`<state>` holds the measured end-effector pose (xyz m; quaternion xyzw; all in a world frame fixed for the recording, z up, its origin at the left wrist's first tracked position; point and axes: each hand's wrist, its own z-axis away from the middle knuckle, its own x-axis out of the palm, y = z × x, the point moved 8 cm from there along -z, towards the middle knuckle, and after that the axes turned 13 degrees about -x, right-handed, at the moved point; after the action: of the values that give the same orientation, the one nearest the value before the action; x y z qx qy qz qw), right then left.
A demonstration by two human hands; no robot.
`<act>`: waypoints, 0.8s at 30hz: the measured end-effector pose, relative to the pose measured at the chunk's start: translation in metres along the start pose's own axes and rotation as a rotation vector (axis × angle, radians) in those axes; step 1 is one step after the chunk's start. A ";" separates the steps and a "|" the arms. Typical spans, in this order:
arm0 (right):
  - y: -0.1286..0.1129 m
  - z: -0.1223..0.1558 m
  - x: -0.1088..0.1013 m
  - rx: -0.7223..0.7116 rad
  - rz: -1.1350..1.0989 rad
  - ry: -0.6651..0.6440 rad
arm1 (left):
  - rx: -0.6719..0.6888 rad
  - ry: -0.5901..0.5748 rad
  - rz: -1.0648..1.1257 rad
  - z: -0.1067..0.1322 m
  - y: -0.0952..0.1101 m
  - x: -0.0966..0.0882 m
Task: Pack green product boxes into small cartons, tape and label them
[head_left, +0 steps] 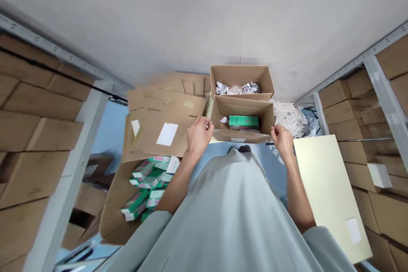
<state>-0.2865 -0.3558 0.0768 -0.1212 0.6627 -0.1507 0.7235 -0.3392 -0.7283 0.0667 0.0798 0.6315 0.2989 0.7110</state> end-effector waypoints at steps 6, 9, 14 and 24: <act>-0.007 -0.053 0.014 -0.057 0.064 -0.100 | -0.116 -0.029 0.064 -0.006 -0.010 0.008; 0.000 -0.063 0.021 -0.046 0.093 -0.182 | -0.171 -0.082 0.072 -0.009 -0.012 0.018; 0.011 -0.091 0.004 -0.045 0.078 -0.187 | -0.220 -0.049 0.119 -0.032 -0.008 0.020; -0.020 -0.293 0.034 -0.253 0.155 -0.323 | 0.121 -0.100 0.071 -0.122 0.044 0.067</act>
<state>-0.5763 -0.3799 0.0258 -0.1825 0.5591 0.0113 0.8087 -0.4673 -0.6898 0.0078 0.1596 0.6090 0.2809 0.7244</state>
